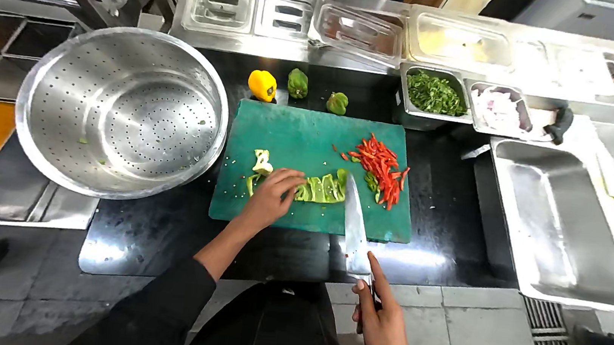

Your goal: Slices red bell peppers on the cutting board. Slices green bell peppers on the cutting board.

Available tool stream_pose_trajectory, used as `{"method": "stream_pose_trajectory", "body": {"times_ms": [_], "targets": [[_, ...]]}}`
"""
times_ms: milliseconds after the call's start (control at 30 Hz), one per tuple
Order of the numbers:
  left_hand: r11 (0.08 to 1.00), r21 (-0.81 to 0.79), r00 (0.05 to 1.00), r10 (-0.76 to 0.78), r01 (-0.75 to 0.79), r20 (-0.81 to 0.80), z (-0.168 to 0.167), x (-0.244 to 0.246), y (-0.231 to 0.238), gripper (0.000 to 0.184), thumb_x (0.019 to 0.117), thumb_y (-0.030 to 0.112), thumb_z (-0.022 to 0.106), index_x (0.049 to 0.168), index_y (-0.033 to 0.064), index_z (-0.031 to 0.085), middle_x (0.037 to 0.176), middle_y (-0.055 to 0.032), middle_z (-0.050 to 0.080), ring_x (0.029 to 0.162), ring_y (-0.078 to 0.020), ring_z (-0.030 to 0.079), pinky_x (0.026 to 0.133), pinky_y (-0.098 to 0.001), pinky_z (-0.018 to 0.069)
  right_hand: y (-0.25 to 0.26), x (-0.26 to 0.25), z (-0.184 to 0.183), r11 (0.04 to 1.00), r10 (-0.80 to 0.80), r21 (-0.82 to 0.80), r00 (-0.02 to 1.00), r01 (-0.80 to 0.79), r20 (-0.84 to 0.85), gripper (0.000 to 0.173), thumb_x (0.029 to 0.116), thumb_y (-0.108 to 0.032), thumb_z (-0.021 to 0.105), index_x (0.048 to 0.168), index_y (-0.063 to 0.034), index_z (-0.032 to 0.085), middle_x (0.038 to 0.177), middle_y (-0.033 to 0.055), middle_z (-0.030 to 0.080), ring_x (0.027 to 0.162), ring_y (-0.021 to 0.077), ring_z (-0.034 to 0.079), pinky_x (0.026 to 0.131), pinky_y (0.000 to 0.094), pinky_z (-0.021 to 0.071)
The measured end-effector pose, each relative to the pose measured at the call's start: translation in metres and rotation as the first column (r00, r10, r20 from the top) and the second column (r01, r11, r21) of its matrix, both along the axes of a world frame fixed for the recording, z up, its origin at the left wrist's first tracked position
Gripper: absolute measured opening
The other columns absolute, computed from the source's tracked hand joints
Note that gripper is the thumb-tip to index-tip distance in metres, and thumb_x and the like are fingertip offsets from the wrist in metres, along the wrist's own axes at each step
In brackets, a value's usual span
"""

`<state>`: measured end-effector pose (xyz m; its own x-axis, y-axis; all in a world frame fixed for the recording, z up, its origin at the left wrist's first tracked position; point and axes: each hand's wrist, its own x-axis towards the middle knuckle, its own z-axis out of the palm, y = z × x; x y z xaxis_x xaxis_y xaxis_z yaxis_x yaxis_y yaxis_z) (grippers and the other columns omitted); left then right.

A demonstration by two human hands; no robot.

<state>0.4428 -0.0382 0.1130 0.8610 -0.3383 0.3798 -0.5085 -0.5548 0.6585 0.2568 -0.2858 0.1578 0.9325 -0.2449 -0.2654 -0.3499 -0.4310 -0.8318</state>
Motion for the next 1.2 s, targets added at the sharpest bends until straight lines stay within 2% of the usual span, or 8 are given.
{"method": "stream_pose_trajectory", "body": {"times_ms": [200, 367, 600, 700, 800, 1033, 1100, 1200], "targets": [[0.754, 0.223, 0.786, -0.579, 0.618, -0.218, 0.028, 0.082, -0.066, 0.047, 0.0958, -0.008, 0.056, 0.140, 0.0071, 0.062, 0.151, -0.0118, 0.054, 0.149, -0.0325, 0.039, 0.124, -0.0457, 0.0295, -0.003, 0.000, 0.015, 0.983, -0.150, 0.131, 0.979, 0.132, 0.137, 0.054, 0.1040, -0.009, 0.047, 0.156, -0.0007, 0.038, 0.085, 0.0067, 0.069, 0.045, 0.0087, 0.056, 0.039, 0.0246, 0.0501], [0.597, 0.435, 0.739, -0.537, 0.674, -0.408, 0.071, 0.118, -0.092, 0.034, 0.1065, 0.014, 0.053, 0.137, 0.0034, 0.062, 0.139, -0.0189, 0.061, 0.134, -0.0347, 0.054, 0.115, -0.0504, 0.0393, -0.009, -0.023, 0.013, 0.951, -0.240, 0.242, 0.952, 0.191, 0.190, 0.055, 0.1049, -0.004, 0.044, 0.158, 0.0029, 0.030, 0.086, 0.0092, 0.068, 0.046, 0.0098, 0.057, 0.040, 0.0256, 0.0520], [0.852, 0.225, 0.744, -0.249, 0.472, -0.620, 0.082, 0.124, -0.053, 0.032, 0.1091, 0.019, 0.049, 0.127, -0.0024, 0.065, 0.109, -0.0223, 0.070, 0.099, -0.0323, 0.069, 0.094, -0.0522, 0.0525, -0.002, -0.050, 0.000, 0.901, -0.322, 0.330, 0.944, 0.282, 0.073, 0.057, 0.1051, -0.003, 0.044, 0.160, 0.0001, 0.029, 0.088, 0.0098, 0.068, 0.048, 0.0109, 0.057, 0.043, 0.0277, 0.0527], [0.988, 0.000, 0.623, -0.098, 0.156, -0.776, 0.074, 0.094, -0.030, 0.033, 0.1093, 0.017, 0.049, 0.132, -0.0048, 0.058, 0.115, -0.0236, 0.069, 0.099, -0.0296, 0.071, 0.091, -0.0476, 0.0573, 0.001, -0.046, -0.001, 0.906, -0.280, 0.346, 0.958, 0.243, 0.060, 0.056, 0.1052, -0.004, 0.046, 0.159, -0.0008, 0.032, 0.088, 0.0100, 0.069, 0.049, 0.0118, 0.058, 0.044, 0.0286, 0.0527], [0.971, -0.111, 0.525, 0.018, -0.213, -0.851, 0.057, 0.042, -0.018, 0.036, 0.1069, 0.013, 0.052, 0.139, -0.0027, 0.048, 0.115, -0.0242, 0.066, 0.095, -0.0316, 0.071, 0.085, -0.0479, 0.0601, 0.005, -0.034, 0.000, 0.921, -0.172, 0.367, 0.982, 0.133, 0.075, 0.055, 0.1051, -0.006, 0.048, 0.159, -0.0027, 0.034, 0.090, 0.0089, 0.070, 0.051, 0.0115, 0.058, 0.045, 0.0290, 0.0533], [0.953, 0.110, 0.689, 0.281, -0.282, -0.668, 0.042, -0.009, -0.017, 0.035, 0.1017, 0.017, 0.064, 0.133, 0.0027, 0.058, 0.125, -0.0174, 0.065, 0.087, -0.0259, 0.072, 0.081, -0.0450, 0.0617, 0.003, 0.011, -0.016, 0.938, 0.029, 0.346, 1.000, -0.025, -0.008, 0.053, 0.1049, -0.013, 0.049, 0.158, -0.0105, 0.041, 0.089, 0.0051, 0.071, 0.049, 0.0112, 0.058, 0.042, 0.0282, 0.0517], [0.935, 0.224, 0.812, 0.351, -0.276, -0.466, 0.036, -0.009, -0.018, 0.033, 0.1004, 0.017, 0.065, 0.131, 0.0042, 0.063, 0.130, -0.0167, 0.062, 0.102, -0.0289, 0.066, 0.091, -0.0473, 0.0560, -0.004, 0.021, -0.019, 0.938, 0.097, 0.339, 0.993, -0.071, -0.060, 0.053, 0.1060, -0.015, 0.049, 0.158, -0.0130, 0.040, 0.091, 0.0045, 0.070, 0.049, 0.0117, 0.058, 0.042, 0.0282, 0.0514], [0.977, 0.162, 0.986, 0.152, -0.141, -0.061, 0.014, -0.006, -0.022, 0.020, 0.0958, 0.003, 0.065, 0.114, -0.0002, 0.073, 0.122, -0.0182, 0.067, 0.117, -0.0378, 0.062, 0.102, -0.0510, 0.0516, -0.012, 0.029, -0.026, 0.937, 0.151, 0.331, 0.983, -0.110, -0.101, 0.052, 0.1070, -0.016, 0.047, 0.159, -0.0137, 0.039, 0.091, 0.0041, 0.070, 0.048, 0.0119, 0.057, 0.042, 0.0284, 0.0513]]}}
